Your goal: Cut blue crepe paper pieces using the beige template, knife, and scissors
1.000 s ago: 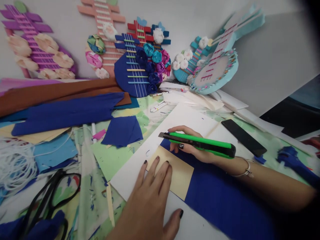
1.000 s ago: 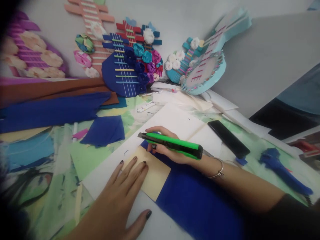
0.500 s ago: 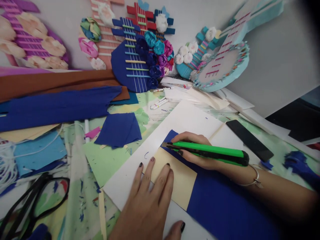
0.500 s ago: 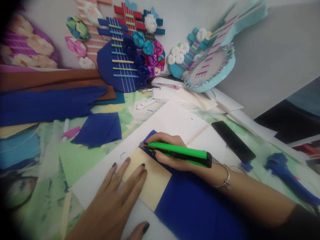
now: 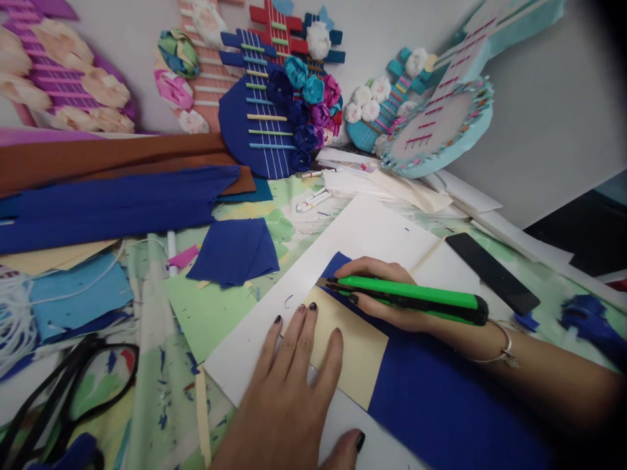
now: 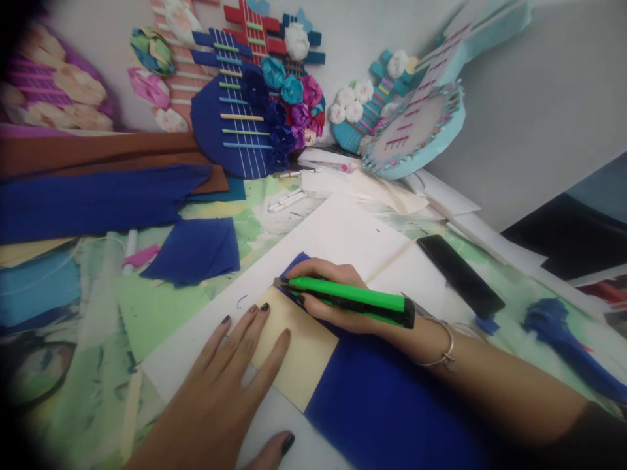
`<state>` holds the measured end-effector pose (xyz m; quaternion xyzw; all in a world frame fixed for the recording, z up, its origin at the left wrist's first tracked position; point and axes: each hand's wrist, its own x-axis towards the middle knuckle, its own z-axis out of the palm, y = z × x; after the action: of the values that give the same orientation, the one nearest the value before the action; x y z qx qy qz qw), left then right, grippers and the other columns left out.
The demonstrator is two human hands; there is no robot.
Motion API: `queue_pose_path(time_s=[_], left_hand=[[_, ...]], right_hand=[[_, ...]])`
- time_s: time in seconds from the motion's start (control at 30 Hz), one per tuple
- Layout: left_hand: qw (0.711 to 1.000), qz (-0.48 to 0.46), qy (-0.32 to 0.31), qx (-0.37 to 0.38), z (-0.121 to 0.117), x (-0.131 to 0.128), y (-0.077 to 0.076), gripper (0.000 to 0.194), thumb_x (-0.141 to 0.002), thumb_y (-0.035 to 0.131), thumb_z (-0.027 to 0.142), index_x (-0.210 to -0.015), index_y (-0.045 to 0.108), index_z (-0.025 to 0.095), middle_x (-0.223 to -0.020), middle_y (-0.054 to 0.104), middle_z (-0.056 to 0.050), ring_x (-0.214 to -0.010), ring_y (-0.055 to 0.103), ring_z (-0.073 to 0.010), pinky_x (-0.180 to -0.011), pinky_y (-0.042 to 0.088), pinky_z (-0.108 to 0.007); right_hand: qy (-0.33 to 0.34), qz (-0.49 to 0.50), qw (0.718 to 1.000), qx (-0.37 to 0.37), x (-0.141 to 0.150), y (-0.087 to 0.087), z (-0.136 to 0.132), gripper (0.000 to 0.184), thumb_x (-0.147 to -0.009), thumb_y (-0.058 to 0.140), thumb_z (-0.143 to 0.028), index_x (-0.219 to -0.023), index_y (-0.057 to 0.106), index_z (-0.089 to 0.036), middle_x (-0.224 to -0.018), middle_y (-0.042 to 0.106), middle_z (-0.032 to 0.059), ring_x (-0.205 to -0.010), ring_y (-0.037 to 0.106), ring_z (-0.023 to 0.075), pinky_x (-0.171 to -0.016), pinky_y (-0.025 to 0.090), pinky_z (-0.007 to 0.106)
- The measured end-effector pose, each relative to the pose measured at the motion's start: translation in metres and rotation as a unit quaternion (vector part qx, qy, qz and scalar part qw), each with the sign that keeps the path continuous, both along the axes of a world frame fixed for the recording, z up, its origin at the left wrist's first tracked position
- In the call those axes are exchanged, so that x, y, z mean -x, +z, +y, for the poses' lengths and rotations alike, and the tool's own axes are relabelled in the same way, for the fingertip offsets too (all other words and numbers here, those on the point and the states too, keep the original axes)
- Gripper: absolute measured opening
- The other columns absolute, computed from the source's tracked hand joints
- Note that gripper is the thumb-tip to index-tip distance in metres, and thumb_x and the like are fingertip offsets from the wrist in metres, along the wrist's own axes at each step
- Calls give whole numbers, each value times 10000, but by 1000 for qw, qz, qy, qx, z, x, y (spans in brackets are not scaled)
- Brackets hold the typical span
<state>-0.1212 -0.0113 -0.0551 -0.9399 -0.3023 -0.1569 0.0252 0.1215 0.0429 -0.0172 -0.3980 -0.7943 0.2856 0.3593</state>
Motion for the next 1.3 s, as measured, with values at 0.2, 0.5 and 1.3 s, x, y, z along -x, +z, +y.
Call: queue_pose_path(time_s=[0.2,0.5,1.3], left_hand=[[1000,3,-2,1,0,0,1,918,-738,596,578,-1482,311,123,-1508,311,-283,-1392,272,-450,-1057,319,-587],[1000,5,1,2,0,0,1,932,-720,603,592,-1480,312,138,-1502,331,-273,-1399,265,-436,-1060,320,-578],[1000,-2,4,-16,-1,0,0,920,-712,616,573,-1463,344,117,-1487,344,-282,-1388,287,-430,-1075,285,-558]], right_hand=[[0,-11,1000,-7,3,1,-1,320,-810,586,-140,-1126,607,-189,-977,695,47,-848,654,160,-737,514,256],[-10,-37,999,-31,8,-1,-2,346,-767,570,-100,-1096,602,-200,-939,700,35,-786,663,151,-706,519,255],[-16,-11,999,-40,6,-3,-4,308,-777,576,-111,-1079,617,-157,-917,704,50,-737,658,131,-654,499,224]])
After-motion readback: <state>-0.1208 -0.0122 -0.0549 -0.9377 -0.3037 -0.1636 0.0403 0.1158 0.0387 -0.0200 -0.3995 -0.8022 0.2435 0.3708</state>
